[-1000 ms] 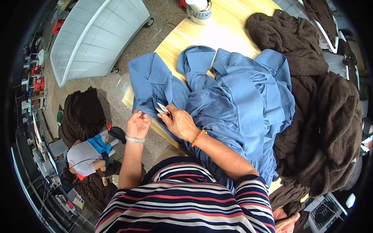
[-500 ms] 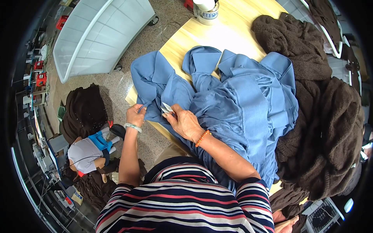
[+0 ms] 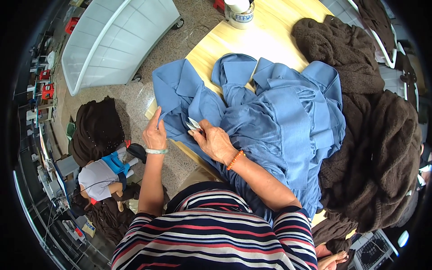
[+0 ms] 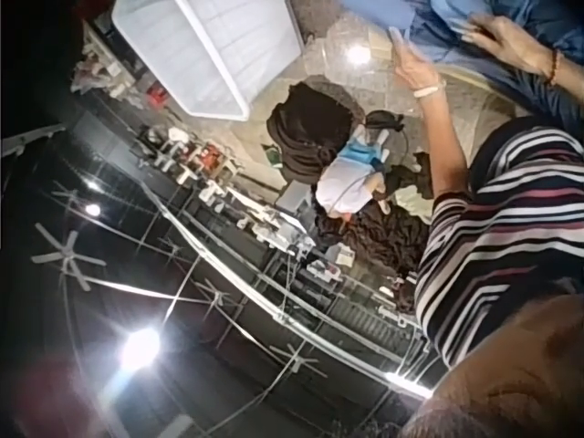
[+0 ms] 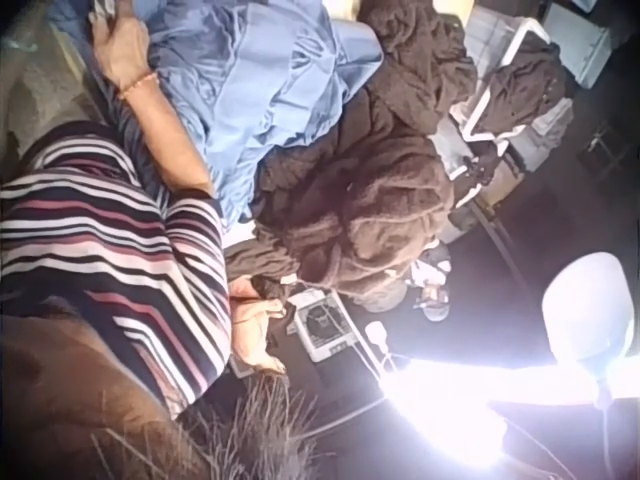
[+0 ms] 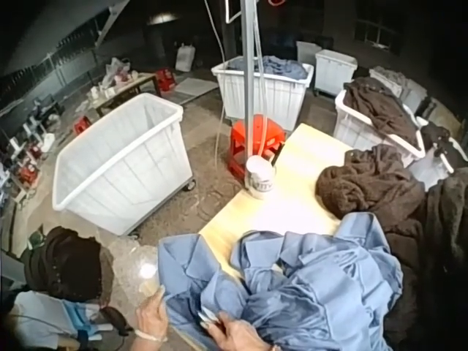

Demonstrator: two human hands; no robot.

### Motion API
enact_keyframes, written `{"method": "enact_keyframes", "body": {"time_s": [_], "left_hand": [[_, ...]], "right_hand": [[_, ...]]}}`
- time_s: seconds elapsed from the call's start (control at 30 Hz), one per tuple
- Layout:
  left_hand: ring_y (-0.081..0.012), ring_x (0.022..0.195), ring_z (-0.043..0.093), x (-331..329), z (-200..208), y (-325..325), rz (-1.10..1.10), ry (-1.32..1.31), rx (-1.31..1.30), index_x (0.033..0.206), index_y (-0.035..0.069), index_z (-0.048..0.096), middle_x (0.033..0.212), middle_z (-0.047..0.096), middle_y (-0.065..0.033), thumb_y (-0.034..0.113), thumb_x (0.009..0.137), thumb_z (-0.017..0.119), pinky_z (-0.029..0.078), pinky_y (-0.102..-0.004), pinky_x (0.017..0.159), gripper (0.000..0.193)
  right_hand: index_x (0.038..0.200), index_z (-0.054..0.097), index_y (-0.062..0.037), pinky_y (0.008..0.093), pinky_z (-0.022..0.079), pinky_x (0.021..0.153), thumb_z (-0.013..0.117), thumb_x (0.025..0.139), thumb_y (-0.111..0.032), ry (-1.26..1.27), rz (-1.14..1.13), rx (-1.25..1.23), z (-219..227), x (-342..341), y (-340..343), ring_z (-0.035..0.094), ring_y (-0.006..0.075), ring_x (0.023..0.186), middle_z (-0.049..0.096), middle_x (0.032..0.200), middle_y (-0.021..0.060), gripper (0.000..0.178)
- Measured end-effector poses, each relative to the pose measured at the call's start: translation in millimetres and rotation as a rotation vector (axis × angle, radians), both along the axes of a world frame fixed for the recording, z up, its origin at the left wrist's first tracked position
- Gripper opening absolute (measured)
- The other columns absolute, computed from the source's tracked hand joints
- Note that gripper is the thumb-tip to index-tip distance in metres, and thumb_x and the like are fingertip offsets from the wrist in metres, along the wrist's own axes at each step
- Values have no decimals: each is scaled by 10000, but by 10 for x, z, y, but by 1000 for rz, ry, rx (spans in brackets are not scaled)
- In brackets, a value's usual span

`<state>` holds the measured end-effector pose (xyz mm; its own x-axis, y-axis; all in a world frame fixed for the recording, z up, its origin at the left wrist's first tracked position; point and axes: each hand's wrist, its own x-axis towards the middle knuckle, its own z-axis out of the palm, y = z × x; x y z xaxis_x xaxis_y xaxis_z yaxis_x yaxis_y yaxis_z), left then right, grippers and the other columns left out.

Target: The person is trimming excess threads from blue fabric garments using a pair of thread snips.

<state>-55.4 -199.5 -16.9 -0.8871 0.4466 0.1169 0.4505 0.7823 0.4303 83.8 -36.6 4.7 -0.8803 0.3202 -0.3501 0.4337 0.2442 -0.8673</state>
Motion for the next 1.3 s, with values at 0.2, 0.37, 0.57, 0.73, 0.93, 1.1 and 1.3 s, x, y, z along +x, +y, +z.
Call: {"method": "enact_keyframes", "body": {"time_s": [0.2,0.37,0.57,0.73,0.93,1.1,1.3], "left_hand": [[-69,818,543,-129,39,-18,-24,-419,648,1051,-3,665,960,632,-18,-52,831,608,428,-195,699,232],[-109,829,604,-144,-78,-145,121,-879,867,1079,-41,634,1010,649,-74,-9,869,608,482,-226,742,214],[-159,898,640,11,260,19,106,-1178,1017,1139,-65,583,1041,653,-110,82,930,549,518,-294,802,258],[-186,940,633,102,285,14,27,-1289,1074,1138,-41,580,1080,642,-124,124,949,522,505,-322,836,258],[-133,859,622,252,392,159,151,-1346,1132,1064,1,610,972,654,-62,112,939,541,504,-299,795,181],[-122,849,615,272,389,154,209,-1405,1205,1044,15,613,950,653,-54,107,934,550,497,-283,771,157],[-101,821,602,289,467,258,240,-1352,1214,1084,9,593,948,648,-47,102,932,556,481,-243,728,182]], "right_hand": [[991,532,18,422,463,577,608,900,-315,56,-25,8,-10,6,-6,602,370,637,598,695,184,353],[992,525,17,402,439,540,609,906,-292,118,-27,13,25,-2,-20,573,351,576,566,657,182,331],[1016,512,4,407,457,553,605,903,-291,159,19,53,119,-48,-42,603,358,612,586,667,172,329],[995,505,-16,423,481,556,596,899,-303,189,79,149,166,-170,-66,631,361,646,621,684,166,316],[965,500,-30,423,485,519,591,901,-306,221,83,235,176,-215,-54,628,355,609,623,664,152,297],[979,499,-34,425,481,511,592,901,-307,272,79,288,149,-192,-48,626,353,602,620,657,149,298],[951,491,-49,436,481,532,568,909,-289,258,49,245,156,-163,-73,624,342,628,615,670,161,255]]}}
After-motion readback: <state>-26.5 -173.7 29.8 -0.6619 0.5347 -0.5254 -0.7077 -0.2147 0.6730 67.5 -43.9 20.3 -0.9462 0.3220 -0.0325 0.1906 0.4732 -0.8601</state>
